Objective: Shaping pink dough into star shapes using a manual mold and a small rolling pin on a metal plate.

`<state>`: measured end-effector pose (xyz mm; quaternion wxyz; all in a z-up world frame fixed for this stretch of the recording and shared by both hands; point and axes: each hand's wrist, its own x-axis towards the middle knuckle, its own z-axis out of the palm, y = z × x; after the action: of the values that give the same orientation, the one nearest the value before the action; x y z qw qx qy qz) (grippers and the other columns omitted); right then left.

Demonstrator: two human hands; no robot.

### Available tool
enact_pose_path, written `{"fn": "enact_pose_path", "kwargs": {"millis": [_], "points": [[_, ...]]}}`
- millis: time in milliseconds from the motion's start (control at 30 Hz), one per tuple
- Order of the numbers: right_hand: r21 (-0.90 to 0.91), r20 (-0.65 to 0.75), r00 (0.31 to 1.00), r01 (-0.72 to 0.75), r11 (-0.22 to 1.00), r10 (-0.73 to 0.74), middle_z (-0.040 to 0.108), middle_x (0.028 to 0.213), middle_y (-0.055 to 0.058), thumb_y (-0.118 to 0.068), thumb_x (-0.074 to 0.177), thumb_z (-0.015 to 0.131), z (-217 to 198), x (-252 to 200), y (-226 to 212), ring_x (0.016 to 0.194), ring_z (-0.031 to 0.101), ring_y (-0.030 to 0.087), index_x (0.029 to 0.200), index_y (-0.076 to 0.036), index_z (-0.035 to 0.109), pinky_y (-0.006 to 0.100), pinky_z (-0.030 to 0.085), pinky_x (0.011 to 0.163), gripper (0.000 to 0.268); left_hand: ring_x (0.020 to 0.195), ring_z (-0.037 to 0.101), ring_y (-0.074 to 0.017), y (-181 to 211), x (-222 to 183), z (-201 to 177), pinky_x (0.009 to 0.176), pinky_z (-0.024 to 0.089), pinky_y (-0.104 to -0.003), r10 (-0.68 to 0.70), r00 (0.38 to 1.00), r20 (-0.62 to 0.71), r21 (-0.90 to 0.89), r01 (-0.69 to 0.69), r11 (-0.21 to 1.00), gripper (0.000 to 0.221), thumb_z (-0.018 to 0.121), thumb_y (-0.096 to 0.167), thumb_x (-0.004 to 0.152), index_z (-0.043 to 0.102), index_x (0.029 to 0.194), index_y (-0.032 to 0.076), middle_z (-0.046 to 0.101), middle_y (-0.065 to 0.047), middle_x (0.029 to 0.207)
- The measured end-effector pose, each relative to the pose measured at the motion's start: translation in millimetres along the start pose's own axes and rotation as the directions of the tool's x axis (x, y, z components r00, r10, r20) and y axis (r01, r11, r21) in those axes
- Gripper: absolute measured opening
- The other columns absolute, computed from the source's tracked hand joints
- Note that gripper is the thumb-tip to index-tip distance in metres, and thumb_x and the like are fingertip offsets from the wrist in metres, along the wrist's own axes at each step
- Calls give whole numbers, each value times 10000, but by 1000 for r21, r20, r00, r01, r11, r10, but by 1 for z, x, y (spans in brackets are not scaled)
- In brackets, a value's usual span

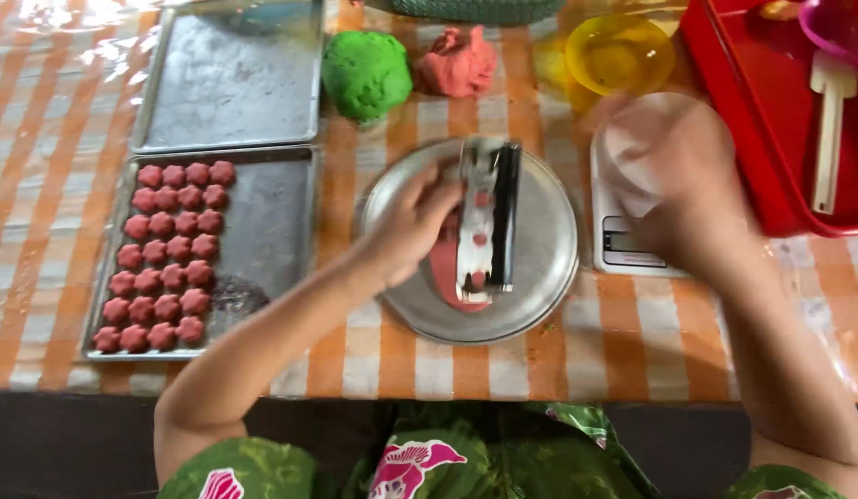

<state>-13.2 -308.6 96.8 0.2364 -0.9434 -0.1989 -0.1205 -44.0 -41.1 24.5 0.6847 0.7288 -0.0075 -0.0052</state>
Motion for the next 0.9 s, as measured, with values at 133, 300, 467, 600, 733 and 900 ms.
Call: {"fn": "enact_pose_path", "kwargs": {"millis": [133, 300, 467, 600, 733, 900], "points": [[165, 308, 941, 91, 982, -139, 453, 1592, 42, -300, 816, 575, 14, -17, -63, 1363, 514, 276, 1553, -217, 417, 438, 506, 990, 758, 856, 737, -226, -5, -16, -17, 723, 624, -369, -345, 922, 177, -330, 386, 862, 323, 507, 256, 1024, 579, 1300, 104, 723, -113, 1008], [-117, 135, 561, 827, 550, -816, 577, 1493, 130, -55, 976, 640, 54, -2, -50, 1433, 520, 319, 1508, -117, 490, 485, 460, 1102, 557, 857, 718, -242, -27, -17, -11, 747, 624, -397, -350, 912, 214, -428, 410, 805, 160, 463, 245, 1085, 570, 1131, 135, 695, -103, 963], [-285, -91, 522, 803, 524, -848, 723, 1188, 56, -111, 1050, 597, 80, 2, -49, 1242, 667, 249, 1208, -155, 737, 365, 548, 983, 216, 956, 751, -251, -22, -19, -10, 823, 599, -439, 66, 982, 174, 223, -105, 969, 455, 513, 247, 1026, 478, 1437, 53, 780, -126, 960], [-232, -102, 513, 821, 522, -853, 727, 1132, 83, -107, 1056, 595, 89, 0, -44, 1225, 681, 276, 1178, -123, 743, 345, 558, 966, 193, 910, 761, -245, -31, -8, -20, 783, 622, -365, 34, 988, 153, 391, -92, 916, 562, 668, 278, 932, 503, 1423, 59, 777, -123, 947], [-255, -89, 508, 820, 512, -857, 720, 1127, 70, -108, 1069, 574, 91, 1, -43, 1235, 678, 263, 1159, -128, 736, 332, 565, 974, 186, 805, 774, -216, -26, -7, -29, 684, 625, -365, -46, 989, 142, 437, -21, 899, 581, 698, 268, 908, 533, 1418, 46, 769, -110, 934], [-242, -75, 520, 818, 522, -851, 715, 1123, 64, -92, 1072, 563, 89, 0, -45, 1229, 679, 252, 1137, -119, 729, 332, 568, 966, 180, 758, 768, -261, -25, -5, -30, 645, 607, -388, -81, 985, 154, 442, 5, 897, 586, 715, 267, 891, 553, 1397, 20, 741, -134, 875]]}}
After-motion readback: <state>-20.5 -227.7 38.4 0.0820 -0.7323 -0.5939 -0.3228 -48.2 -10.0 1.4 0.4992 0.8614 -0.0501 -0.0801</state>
